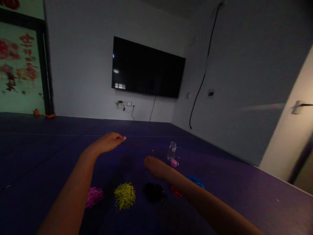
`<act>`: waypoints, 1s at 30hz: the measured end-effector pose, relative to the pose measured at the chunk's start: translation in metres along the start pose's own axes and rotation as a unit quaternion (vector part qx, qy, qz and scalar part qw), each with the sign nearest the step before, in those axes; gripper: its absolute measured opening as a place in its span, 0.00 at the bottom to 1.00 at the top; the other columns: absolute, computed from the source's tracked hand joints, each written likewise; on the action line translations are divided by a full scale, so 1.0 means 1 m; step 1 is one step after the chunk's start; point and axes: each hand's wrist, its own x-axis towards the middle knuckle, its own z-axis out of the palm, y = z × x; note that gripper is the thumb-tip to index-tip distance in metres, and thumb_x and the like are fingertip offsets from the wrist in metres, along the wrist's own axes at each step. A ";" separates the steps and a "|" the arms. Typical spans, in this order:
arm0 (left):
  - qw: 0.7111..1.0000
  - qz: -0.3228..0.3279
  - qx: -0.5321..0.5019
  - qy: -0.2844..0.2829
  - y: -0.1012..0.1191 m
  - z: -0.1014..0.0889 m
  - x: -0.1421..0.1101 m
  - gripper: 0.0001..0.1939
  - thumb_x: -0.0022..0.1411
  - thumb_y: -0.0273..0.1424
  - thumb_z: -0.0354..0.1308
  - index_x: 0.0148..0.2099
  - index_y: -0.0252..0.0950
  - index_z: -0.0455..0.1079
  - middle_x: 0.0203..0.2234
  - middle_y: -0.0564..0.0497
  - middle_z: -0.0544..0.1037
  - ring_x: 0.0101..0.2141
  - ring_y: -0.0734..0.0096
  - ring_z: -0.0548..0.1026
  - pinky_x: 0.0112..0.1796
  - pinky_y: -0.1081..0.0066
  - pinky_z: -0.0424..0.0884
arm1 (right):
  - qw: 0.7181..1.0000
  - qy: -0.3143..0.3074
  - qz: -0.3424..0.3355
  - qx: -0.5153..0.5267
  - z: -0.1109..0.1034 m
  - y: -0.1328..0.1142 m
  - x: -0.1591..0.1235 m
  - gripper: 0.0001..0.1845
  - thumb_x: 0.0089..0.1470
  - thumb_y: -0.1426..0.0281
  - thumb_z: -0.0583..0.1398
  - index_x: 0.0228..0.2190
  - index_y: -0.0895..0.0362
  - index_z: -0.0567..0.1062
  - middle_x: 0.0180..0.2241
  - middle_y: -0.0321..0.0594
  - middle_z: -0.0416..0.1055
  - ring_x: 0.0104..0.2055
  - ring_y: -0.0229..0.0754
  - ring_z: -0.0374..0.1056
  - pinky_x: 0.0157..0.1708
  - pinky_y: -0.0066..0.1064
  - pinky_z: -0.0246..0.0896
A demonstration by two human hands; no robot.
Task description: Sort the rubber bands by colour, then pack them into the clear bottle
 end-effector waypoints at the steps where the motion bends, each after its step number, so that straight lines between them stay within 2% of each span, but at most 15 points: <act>1: 1.000 0.000 -0.001 -0.002 0.000 0.001 0.001 0.23 0.52 0.52 0.46 0.30 0.38 0.69 0.28 0.48 0.77 0.29 0.65 0.74 0.30 0.69 0.67 | 1.000 0.003 0.020 0.002 -0.006 0.009 -0.015 0.13 0.53 0.81 0.50 0.38 0.62 0.70 0.38 0.49 0.69 0.39 0.42 0.67 0.40 0.32 0.60; 4: 1.000 -0.001 0.002 -0.004 -0.001 0.003 0.002 0.24 0.51 0.53 0.47 0.30 0.38 0.69 0.28 0.47 0.77 0.30 0.63 0.74 0.31 0.68 0.67 | 0.997 -0.002 0.078 -0.003 -0.020 0.036 -0.064 0.13 0.53 0.82 0.49 0.37 0.61 0.69 0.38 0.47 0.68 0.39 0.41 0.66 0.40 0.32 0.58; 7: 1.000 -0.003 0.006 0.000 0.001 0.004 0.003 0.24 0.49 0.53 0.47 0.30 0.38 0.70 0.27 0.47 0.77 0.30 0.61 0.74 0.31 0.68 0.67 | 0.988 -0.007 0.151 -0.020 -0.026 0.061 -0.108 0.13 0.56 0.78 0.47 0.39 0.61 0.69 0.39 0.49 0.67 0.41 0.43 0.65 0.40 0.32 0.57; 10: 1.000 0.001 0.001 0.000 0.002 0.006 0.004 0.24 0.49 0.52 0.48 0.30 0.38 0.71 0.27 0.47 0.78 0.31 0.60 0.74 0.32 0.68 0.68 | 0.975 -0.049 0.213 -0.040 -0.023 0.079 -0.140 0.13 0.56 0.78 0.47 0.35 0.60 0.70 0.37 0.48 0.68 0.39 0.43 0.66 0.38 0.30 0.57; 13: 1.000 0.005 -0.005 0.002 0.003 0.008 0.004 0.23 0.48 0.52 0.49 0.29 0.39 0.71 0.27 0.48 0.78 0.32 0.61 0.74 0.32 0.68 0.68 | 0.967 -0.075 0.243 -0.035 -0.013 0.089 -0.159 0.13 0.57 0.77 0.47 0.34 0.60 0.70 0.36 0.49 0.68 0.38 0.43 0.66 0.36 0.30 0.56; 18: 1.000 -0.003 0.004 -0.006 0.000 0.007 0.004 0.23 0.49 0.52 0.48 0.30 0.38 0.72 0.28 0.47 0.78 0.31 0.61 0.75 0.32 0.67 0.68 | 0.965 -0.089 0.247 0.002 -0.002 0.094 -0.172 0.12 0.53 0.80 0.49 0.32 0.60 0.72 0.35 0.48 0.70 0.36 0.42 0.66 0.34 0.29 0.55; 25: 1.000 0.002 0.019 -0.016 -0.005 0.005 0.005 0.24 0.49 0.51 0.47 0.34 0.37 0.71 0.30 0.46 0.78 0.33 0.60 0.75 0.33 0.66 0.68 | 0.952 -0.106 0.287 0.003 -0.019 0.087 -0.172 0.13 0.52 0.80 0.50 0.30 0.59 0.74 0.36 0.47 0.71 0.37 0.42 0.68 0.32 0.27 0.56; 30: 1.000 -0.004 0.020 -0.003 0.000 0.003 0.002 0.22 0.49 0.50 0.49 0.32 0.38 0.72 0.30 0.47 0.78 0.34 0.60 0.75 0.34 0.67 0.68 | 0.944 -0.047 0.325 0.019 -0.029 0.085 -0.170 0.13 0.56 0.71 0.50 0.30 0.58 0.74 0.35 0.47 0.73 0.37 0.42 0.69 0.31 0.27 0.55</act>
